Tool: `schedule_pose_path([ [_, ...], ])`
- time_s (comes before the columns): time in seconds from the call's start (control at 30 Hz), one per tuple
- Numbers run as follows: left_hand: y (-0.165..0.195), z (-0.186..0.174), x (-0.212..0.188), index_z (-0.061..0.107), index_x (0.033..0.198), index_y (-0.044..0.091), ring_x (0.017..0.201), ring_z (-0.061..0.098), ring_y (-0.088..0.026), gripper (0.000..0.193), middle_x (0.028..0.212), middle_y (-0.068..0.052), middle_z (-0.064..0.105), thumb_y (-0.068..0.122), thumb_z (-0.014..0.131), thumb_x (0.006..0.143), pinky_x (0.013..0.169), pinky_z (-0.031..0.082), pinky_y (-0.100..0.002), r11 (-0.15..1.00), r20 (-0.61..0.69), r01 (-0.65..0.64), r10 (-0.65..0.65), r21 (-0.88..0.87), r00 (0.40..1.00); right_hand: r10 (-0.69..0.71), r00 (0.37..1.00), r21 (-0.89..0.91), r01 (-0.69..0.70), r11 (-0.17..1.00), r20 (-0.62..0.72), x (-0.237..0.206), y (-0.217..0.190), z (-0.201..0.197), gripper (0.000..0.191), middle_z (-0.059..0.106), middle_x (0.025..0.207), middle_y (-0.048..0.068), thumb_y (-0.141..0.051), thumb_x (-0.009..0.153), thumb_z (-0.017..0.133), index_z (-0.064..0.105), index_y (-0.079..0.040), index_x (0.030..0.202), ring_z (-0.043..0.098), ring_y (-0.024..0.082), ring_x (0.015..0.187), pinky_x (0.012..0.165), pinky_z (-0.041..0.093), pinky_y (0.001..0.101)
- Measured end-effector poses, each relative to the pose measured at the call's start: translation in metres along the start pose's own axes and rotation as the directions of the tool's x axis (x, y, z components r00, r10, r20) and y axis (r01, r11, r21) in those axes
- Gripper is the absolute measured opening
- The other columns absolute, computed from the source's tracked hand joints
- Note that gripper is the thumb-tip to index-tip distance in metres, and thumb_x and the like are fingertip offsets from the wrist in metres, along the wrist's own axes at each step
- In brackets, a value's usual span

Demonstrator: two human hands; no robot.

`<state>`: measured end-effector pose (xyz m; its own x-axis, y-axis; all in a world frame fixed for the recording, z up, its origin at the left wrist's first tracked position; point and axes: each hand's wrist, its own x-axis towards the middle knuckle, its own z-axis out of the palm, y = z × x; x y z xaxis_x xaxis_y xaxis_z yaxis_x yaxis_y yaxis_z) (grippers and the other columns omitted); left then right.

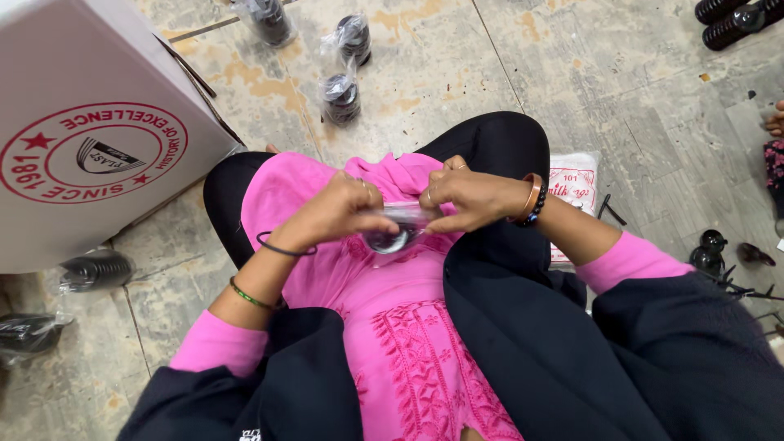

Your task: The person sits on the floor and packs small black plastic parts into clear plastic bags one at a time, twisting the bags closed and setting the wrapped items in a pile beside them. They take new parts and bags from the surrounding piles and pass finished bags toward a coworker.

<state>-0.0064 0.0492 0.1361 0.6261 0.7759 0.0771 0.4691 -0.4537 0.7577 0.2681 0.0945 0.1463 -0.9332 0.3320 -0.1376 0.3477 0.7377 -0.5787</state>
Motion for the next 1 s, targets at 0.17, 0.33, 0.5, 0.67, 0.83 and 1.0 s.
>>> schedule_pose_path([
  [0.17,0.009,0.006,-0.013,0.070,0.069,0.010,0.100,0.064,-0.031,0.027,0.105,-0.012,0.070,0.031,0.086,0.063,0.079,0.048,-0.049,0.816,-0.305,-0.166,0.384,0.554,0.871,-0.073,0.946,-0.403,-0.064,0.913,-0.314,-0.006,-0.012,0.004,0.017,0.062,0.097,0.003,-0.032,0.084,0.078,0.074,-0.016,0.087,0.056,0.022,0.094,0.088,0.032,0.0442],
  [0.33,-0.004,0.022,-0.013,0.050,0.072,0.003,0.092,0.069,-0.026,0.033,0.106,-0.013,0.070,0.010,0.079,0.085,0.075,0.055,-0.034,0.983,-0.453,-0.182,0.170,0.018,0.875,-0.122,0.846,-0.389,-0.107,0.915,-0.519,-0.010,-0.008,0.017,0.023,0.062,0.122,0.010,-0.029,0.084,0.079,0.068,-0.008,0.086,0.058,0.029,0.112,0.091,0.037,0.0434],
  [0.5,-0.016,0.047,-0.012,0.064,0.097,0.001,0.067,0.067,-0.022,0.019,0.080,-0.011,0.068,0.005,0.078,0.084,0.062,0.051,-0.032,0.980,-0.471,0.100,-0.172,-0.173,0.866,0.071,0.764,0.063,-0.039,0.997,-0.641,-0.009,0.011,0.035,0.027,0.060,0.118,0.012,-0.027,0.092,0.079,0.066,-0.004,0.093,0.062,0.029,0.100,0.081,0.052,0.0393],
  [0.67,-0.029,0.019,0.020,0.078,0.101,0.007,0.063,0.061,-0.019,0.016,0.078,-0.012,0.070,0.018,0.085,0.092,0.062,0.048,-0.033,0.918,-0.155,0.371,-0.349,0.140,0.924,0.353,0.845,0.104,-0.341,0.934,-0.402,0.015,0.029,0.015,0.027,0.065,0.082,0.017,-0.023,0.095,0.081,0.067,-0.001,0.086,0.066,0.031,0.071,0.066,0.050,0.0392],
  [0.83,-0.006,0.001,0.030,0.069,0.112,0.003,0.084,0.062,-0.009,0.009,0.098,-0.004,0.070,0.006,0.072,0.104,0.070,0.050,-0.024,0.893,-0.700,-0.255,-0.088,-0.370,0.709,-0.179,0.291,-0.192,-0.016,0.981,-0.940,0.017,0.002,-0.011,0.008,0.068,0.102,0.016,-0.003,0.101,0.072,0.065,0.001,0.101,0.069,0.030,0.089,0.077,0.055,0.0367],
  [1.0,-0.004,0.022,0.041,0.065,0.100,0.006,0.077,0.053,-0.005,0.006,0.090,0.000,0.062,0.007,0.071,0.099,0.071,0.042,-0.020,0.151,-0.506,-0.484,-0.309,-0.862,0.805,0.255,0.507,0.540,0.564,0.625,-0.823,0.037,-0.008,0.010,0.012,0.067,0.113,0.006,0.003,0.103,0.060,0.062,0.000,0.115,0.063,0.012,0.098,0.092,0.052,0.0287],
])
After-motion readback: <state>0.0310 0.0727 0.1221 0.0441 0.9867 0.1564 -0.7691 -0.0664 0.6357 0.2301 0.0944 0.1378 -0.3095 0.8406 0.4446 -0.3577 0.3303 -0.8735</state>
